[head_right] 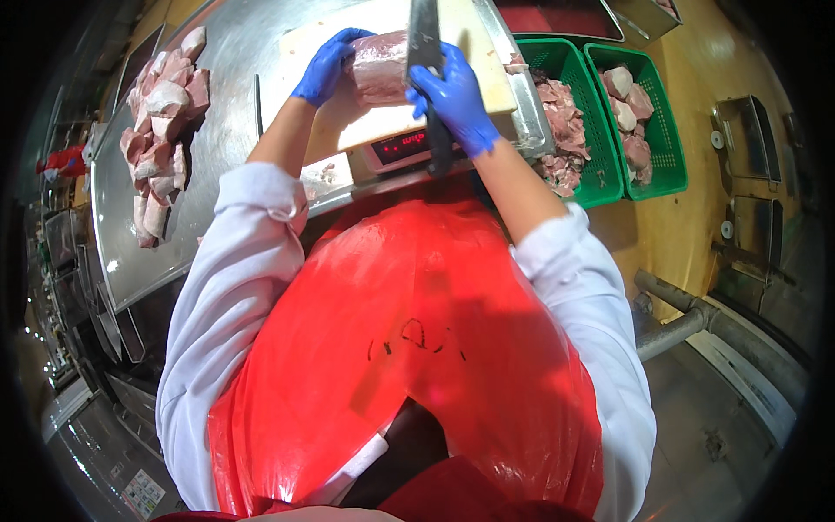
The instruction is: The person cuts large pieces of raw meat into smaller portions using a knife on a cutting board. The cut pieces are placed into green plastic baskets while the remaining meat is kept on the metal table.
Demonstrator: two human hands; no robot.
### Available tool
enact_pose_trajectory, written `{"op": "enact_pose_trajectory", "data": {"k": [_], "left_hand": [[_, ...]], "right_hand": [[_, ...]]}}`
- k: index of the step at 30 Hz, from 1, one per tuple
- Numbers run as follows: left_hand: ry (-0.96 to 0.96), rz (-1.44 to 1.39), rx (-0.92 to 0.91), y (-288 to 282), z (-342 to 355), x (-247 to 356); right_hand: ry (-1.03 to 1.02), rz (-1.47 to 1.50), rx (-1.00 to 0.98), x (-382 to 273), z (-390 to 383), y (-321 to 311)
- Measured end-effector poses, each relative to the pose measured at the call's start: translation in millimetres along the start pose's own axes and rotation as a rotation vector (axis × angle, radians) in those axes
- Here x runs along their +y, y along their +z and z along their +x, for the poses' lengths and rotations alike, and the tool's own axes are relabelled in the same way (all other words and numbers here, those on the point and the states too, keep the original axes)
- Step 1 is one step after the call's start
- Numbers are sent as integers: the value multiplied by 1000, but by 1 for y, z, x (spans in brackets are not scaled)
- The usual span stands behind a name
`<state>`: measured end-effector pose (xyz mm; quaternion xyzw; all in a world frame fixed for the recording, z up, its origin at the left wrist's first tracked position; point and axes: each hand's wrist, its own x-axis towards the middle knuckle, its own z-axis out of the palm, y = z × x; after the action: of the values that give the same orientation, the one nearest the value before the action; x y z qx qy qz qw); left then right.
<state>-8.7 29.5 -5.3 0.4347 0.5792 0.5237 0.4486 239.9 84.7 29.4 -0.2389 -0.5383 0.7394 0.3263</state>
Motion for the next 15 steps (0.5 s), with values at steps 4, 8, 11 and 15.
{"op": "enact_pose_trajectory", "data": {"k": [4, 8, 11, 15], "left_hand": [[202, 114, 141, 9, -63, -9], [343, 490, 423, 22, -82, -7], [399, 574, 453, 11, -87, -13], [456, 571, 391, 2, -90, -6]], "right_hand": [[-85, -63, -134, 17, 72, -21], [-33, -371, -108, 19, 106, -34], [-71, -421, -36, 12, 92, -19], [-218, -699, 76, -14, 23, 48]]}}
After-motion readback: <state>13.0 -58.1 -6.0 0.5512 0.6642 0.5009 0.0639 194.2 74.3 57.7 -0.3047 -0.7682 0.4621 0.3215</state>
